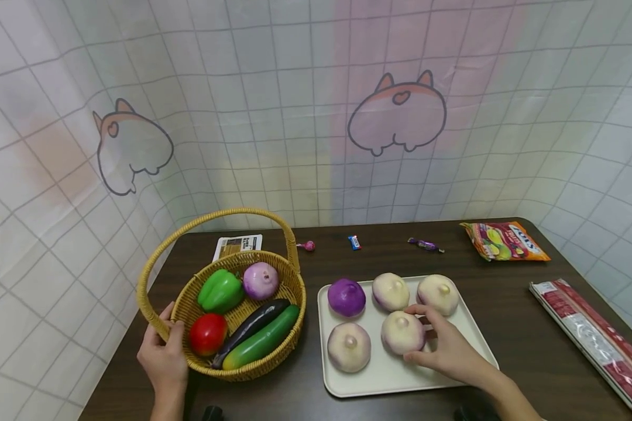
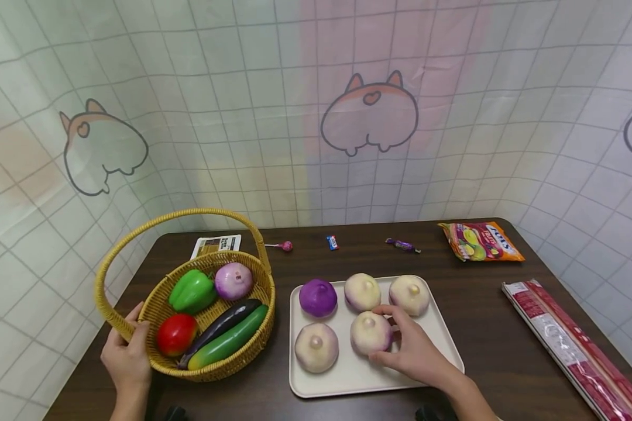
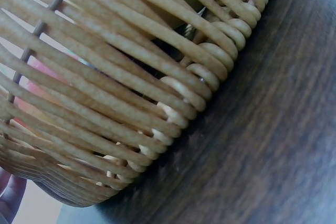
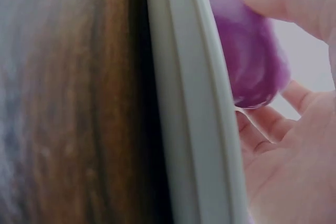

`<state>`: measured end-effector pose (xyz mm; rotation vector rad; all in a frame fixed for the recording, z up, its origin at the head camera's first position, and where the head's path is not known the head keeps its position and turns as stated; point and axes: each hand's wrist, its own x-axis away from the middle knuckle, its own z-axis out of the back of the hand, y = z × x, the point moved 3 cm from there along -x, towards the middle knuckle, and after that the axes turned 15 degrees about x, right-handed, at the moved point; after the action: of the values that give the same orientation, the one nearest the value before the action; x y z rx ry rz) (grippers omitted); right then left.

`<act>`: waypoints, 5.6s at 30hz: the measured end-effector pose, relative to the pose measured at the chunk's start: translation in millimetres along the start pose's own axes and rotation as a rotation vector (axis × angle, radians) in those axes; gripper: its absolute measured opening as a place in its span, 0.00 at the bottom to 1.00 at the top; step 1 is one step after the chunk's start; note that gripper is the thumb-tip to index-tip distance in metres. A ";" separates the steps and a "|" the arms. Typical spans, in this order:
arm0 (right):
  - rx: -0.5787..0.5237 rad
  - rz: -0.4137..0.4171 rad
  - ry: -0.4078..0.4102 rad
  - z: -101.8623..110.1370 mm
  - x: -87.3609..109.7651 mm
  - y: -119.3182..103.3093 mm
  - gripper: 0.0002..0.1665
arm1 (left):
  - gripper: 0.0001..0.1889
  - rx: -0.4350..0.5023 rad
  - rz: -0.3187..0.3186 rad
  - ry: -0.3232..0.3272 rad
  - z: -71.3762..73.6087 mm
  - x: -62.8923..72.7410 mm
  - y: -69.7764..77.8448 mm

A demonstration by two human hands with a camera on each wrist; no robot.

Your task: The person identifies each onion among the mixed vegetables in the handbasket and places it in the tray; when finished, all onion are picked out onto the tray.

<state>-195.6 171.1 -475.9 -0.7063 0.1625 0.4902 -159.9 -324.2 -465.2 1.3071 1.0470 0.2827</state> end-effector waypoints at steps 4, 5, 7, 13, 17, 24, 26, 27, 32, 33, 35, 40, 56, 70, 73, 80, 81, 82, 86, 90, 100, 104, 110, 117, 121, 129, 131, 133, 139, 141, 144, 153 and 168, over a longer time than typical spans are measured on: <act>0.002 -0.002 -0.029 -0.1 2.5 1.0 0.44 | 0.17 0.010 0.004 -0.008 -1.1 -0.2 -2.4; -0.005 -0.002 -0.036 0.2 2.8 1.2 0.44 | 0.17 0.017 0.003 -0.010 -1.6 -0.5 -2.7; -0.018 0.005 -0.051 1.1 2.8 1.7 0.44 | 0.17 0.026 -0.003 -0.014 -2.5 -0.9 -2.0; -0.021 0.013 -0.081 2.7 2.9 4.8 0.45 | 0.17 0.018 -0.009 -0.026 -3.3 -2.2 -0.6; -0.008 0.012 -0.093 2.0 4.2 5.4 0.47 | 0.17 0.000 0.011 -0.028 -2.1 -2.0 -1.7; -0.017 -0.010 -0.142 1.2 4.0 5.0 0.48 | 0.17 0.012 0.043 -0.019 0.4 0.0 -3.1; -0.021 -0.017 -0.164 1.3 4.0 4.9 0.47 | 0.17 0.015 0.045 -0.017 1.8 0.5 -3.7; -0.019 -0.019 -0.173 1.2 4.1 4.8 0.47 | 0.16 0.015 0.045 -0.017 2.4 0.7 -4.0; -0.018 -0.008 -0.167 1.4 3.8 3.3 0.48 | 0.15 0.015 0.038 -0.018 3.6 0.3 -4.8; -0.015 0.004 -0.158 1.8 3.6 2.6 0.48 | 0.15 0.016 0.037 -0.018 3.6 0.1 -5.1; -0.012 0.021 -0.136 3.3 3.6 1.7 0.48 | 0.15 0.010 0.035 -0.018 3.4 -0.3 -5.3; -0.016 0.056 -0.094 10.3 5.2 0.6 0.49 | 0.14 0.008 0.025 -0.026 1.3 -1.0 -4.6; -0.002 0.077 0.154 37.9 -19.4 -37.3 0.32 | 0.12 0.009 0.008 -0.016 0.9 -1.0 -4.0; -0.131 0.199 0.036 -12.1 -79.8 -126.9 0.24 | 0.15 -0.006 -0.009 -0.005 0.9 -0.7 -0.5; -0.158 0.211 0.003 -30.4 -91.5 -145.5 0.25 | 0.13 0.009 -0.012 -0.006 -0.1 -0.7 1.6; -0.215 0.159 -0.083 -70.0 -110.0 -174.2 0.26 | 0.07 0.037 -0.001 -0.007 -1.5 -0.3 3.2; -0.219 0.154 -0.093 -74.3 -112.0 -177.1 0.26 | 0.07 0.037 -0.002 -0.006 -1.4 -0.2 3.1; -0.219 0.156 -0.099 -78.3 -113.9 -179.9 0.26 | 0.07 0.038 -0.003 -0.005 -1.2 -0.2 3.0; -0.233 0.150 -0.120 -92.3 -121.8 -188.0 0.27 | 0.08 0.037 -0.003 -0.002 -0.5 -0.5 2.7; -0.263 0.110 -0.130 -106.5 -130.7 -190.7 0.29 | 0.07 0.040 -0.005 -0.002 -0.7 -0.5 3.5; -0.226 -0.026 -0.068 -128.7 -159.7 -189.3 0.34 | 0.08 0.039 -0.010 -0.008 -1.6 -0.5 2.7; -0.167 -0.066 -0.049 -134.9 -169.1 -188.2 0.38 | 0.10 0.024 -0.014 -0.006 -1.3 -0.7 2.9; -0.203 -0.151 -0.084 -143.2 -183.7 -183.3 0.43 | 0.12 0.019 -0.019 0.001 -1.4 -0.1 4.2; -0.244 -0.232 -0.132 -149.9 -191.3 -180.5 0.50 | 0.09 0.041 -0.020 -0.007 -2.6 -1.7 3.5; -0.274 -0.230 -0.175 -152.3 -193.3 -179.9 0.51 | 0.09 0.048 -0.014 -0.005 -2.3 -1.4 2.5; -0.322 -0.225 -0.276 -155.7 -195.2 -180.9 0.44 | 0.06 0.071 -0.004 -0.012 -1.8 -0.6 3.4; -0.300 -0.227 -0.279 -156.4 -195.8 -181.4 0.43 | 0.07 0.068 -0.007 -0.011 -1.7 -1.0 3.6; -0.274 -0.228 -0.278 -157.7 -196.8 -181.5 0.42 | 0.07 0.067 -0.010 -0.007 -1.4 -1.3 2.9; -0.246 -0.260 -0.269 -161.8 -199.4 -179.7 0.36 | 0.04 0.057 -0.015 -0.004 -1.3 -0.7 2.0; -0.243 -0.275 -0.268 -162.0 -199.6 -179.5 0.36 | 0.03 0.058 -0.018 -0.006 -1.4 -0.5 2.3; -0.225 -0.284 -0.266 -162.1 -199.4 -179.1 0.36 | 0.03 0.061 -0.022 -0.007 -1.4 -0.1 1.6; -0.204 -0.300 -0.278 -165.2 -199.7 -177.0 0.41 | 0.03 0.069 -0.007 -0.005 -1.9 0.5 2.5; -0.207 -0.282 -0.209 -160.2 -194.4 -181.9 0.49 | 0.03 0.077 -0.012 -0.001 -1.3 -0.3 0.9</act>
<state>-274.5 -126.1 -431.5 -0.8595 -0.1847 0.3092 -160.7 -323.3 -464.1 1.3699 1.0731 0.2347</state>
